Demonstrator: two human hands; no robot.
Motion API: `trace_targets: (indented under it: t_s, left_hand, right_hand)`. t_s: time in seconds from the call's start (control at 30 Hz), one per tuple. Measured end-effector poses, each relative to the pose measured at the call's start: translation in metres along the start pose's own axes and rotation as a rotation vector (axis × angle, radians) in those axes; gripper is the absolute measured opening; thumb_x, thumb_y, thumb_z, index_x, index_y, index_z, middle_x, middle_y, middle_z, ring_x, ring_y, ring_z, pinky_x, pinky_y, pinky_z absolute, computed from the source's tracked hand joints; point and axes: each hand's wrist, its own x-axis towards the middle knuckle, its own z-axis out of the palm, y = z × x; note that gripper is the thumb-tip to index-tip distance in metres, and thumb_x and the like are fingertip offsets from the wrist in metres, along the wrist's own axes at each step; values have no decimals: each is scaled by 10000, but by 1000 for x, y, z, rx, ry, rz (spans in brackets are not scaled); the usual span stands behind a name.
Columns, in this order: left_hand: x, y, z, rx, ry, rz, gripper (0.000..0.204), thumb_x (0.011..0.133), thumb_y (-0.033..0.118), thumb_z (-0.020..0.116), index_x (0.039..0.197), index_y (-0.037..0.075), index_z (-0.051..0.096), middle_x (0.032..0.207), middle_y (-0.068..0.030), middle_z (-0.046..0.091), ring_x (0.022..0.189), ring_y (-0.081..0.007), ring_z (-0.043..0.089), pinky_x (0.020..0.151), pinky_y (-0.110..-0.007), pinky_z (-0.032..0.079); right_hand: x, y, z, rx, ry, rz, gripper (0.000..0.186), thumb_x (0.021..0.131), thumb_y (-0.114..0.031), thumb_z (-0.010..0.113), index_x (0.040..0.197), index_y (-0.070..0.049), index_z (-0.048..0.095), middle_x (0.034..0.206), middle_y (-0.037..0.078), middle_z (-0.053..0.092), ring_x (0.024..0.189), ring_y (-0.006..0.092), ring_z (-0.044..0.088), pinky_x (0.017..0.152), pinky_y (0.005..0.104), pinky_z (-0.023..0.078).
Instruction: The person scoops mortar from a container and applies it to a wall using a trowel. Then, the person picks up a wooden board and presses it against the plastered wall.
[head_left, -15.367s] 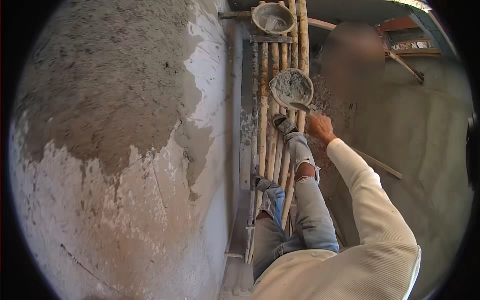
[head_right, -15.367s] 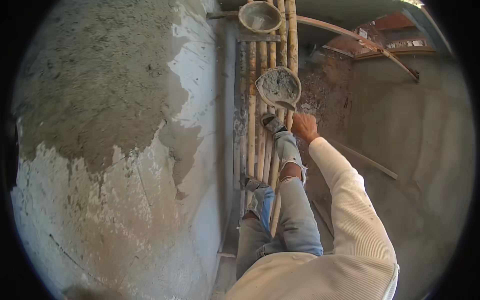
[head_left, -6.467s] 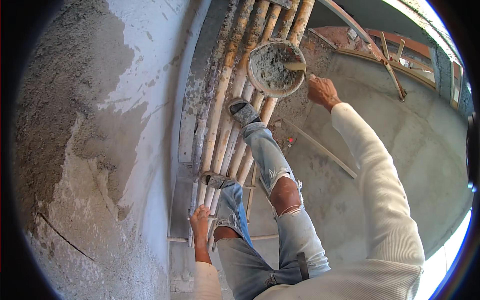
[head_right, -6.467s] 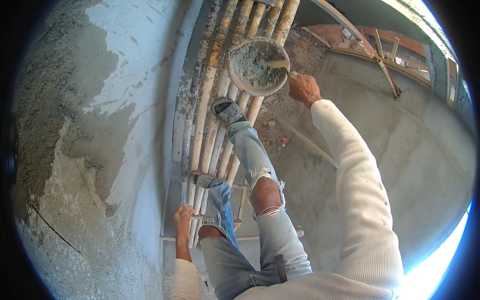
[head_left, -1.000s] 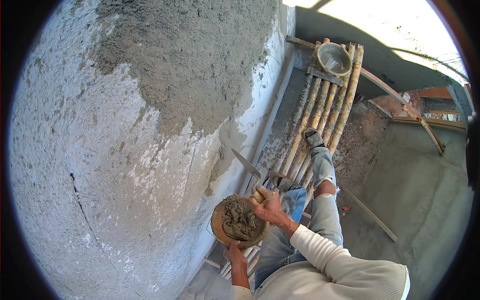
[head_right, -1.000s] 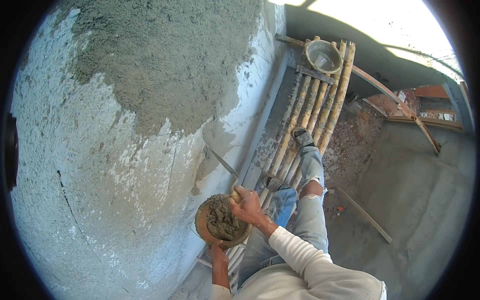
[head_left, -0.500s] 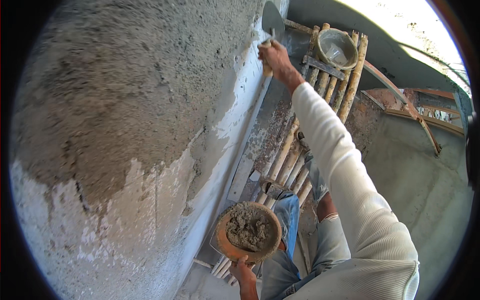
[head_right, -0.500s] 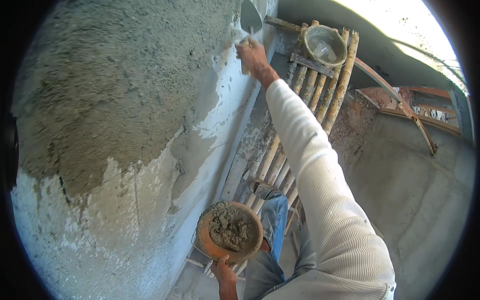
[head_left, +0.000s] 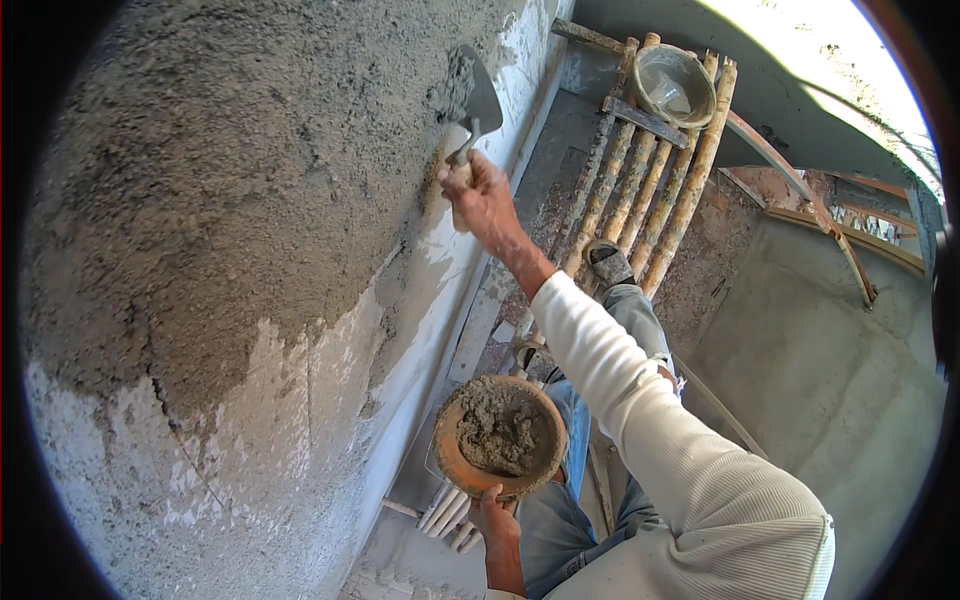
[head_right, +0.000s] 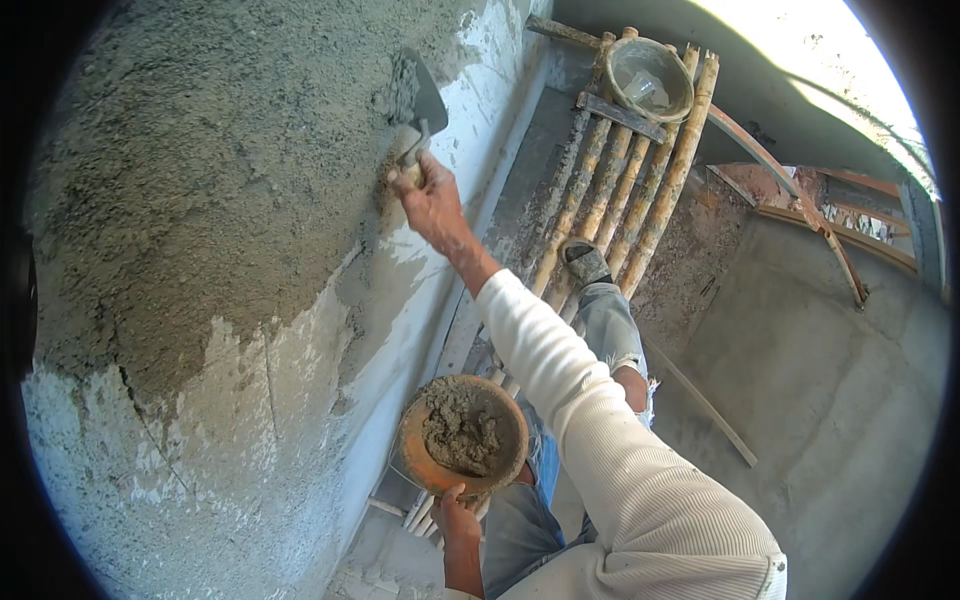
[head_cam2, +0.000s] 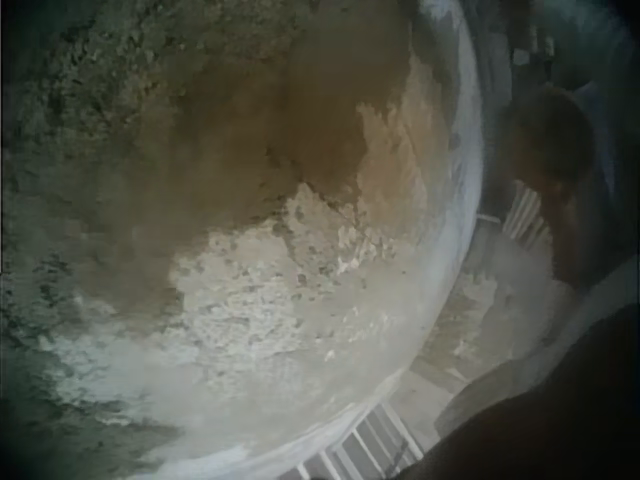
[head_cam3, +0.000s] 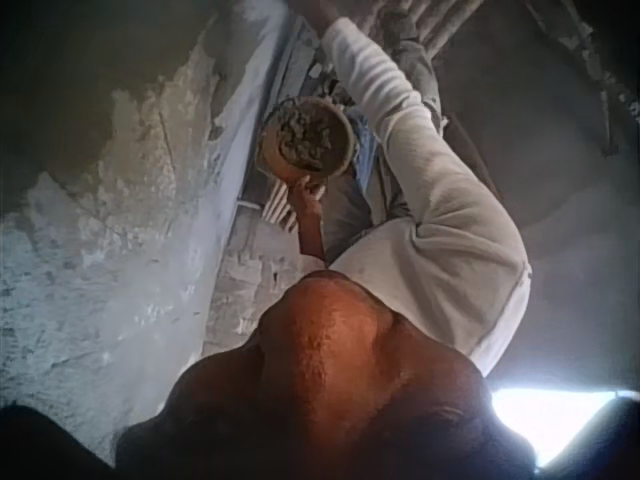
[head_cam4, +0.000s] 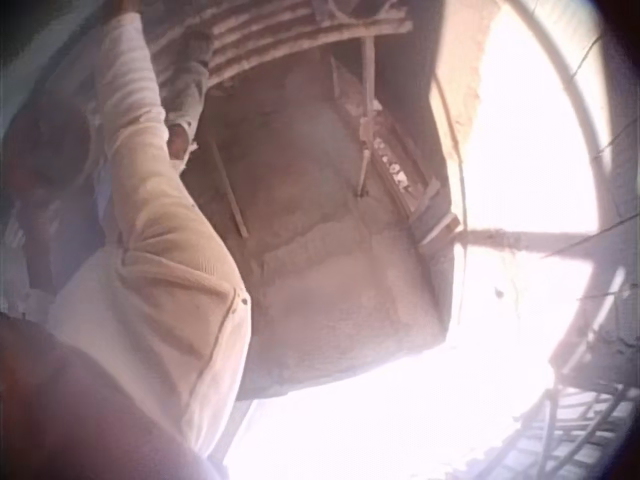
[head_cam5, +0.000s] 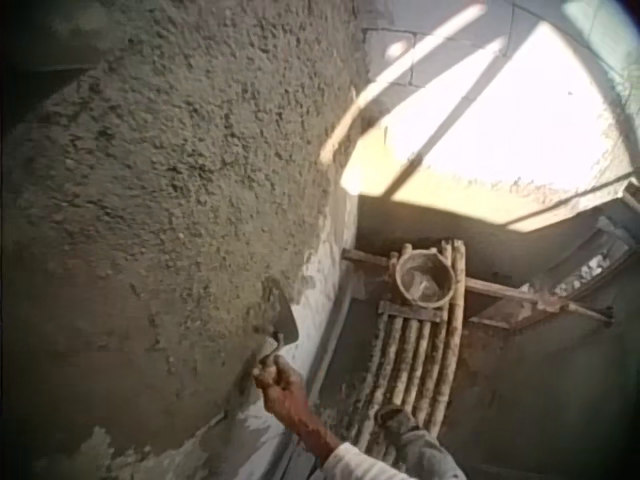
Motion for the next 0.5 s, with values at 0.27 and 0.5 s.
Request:
trace_targets:
  t_s: [0.27, 0.5]
  left_hand:
    - [1, 16, -36, -5, -53, 39, 491, 850, -46, 662, 1332, -25, 575, 1260, -143, 644, 1053, -289, 701, 879, -412, 601]
    - [15, 31, -77, -8, -142, 163, 507, 797, -64, 654, 1296, -10, 581, 1213, -138, 655, 1030, -304, 707, 836, -432, 620]
  right_hand:
    - [-164, -82, 50, 502, -354, 587, 105, 1024, -135, 667, 1101, -80, 621, 860, 20, 613, 757, 137, 609, 754, 335, 565]
    - [-234, -182, 9, 969, -370, 683, 200, 1027, -177, 650, 1180, -51, 621, 871, 36, 637, 712, 144, 652, 684, 349, 630]
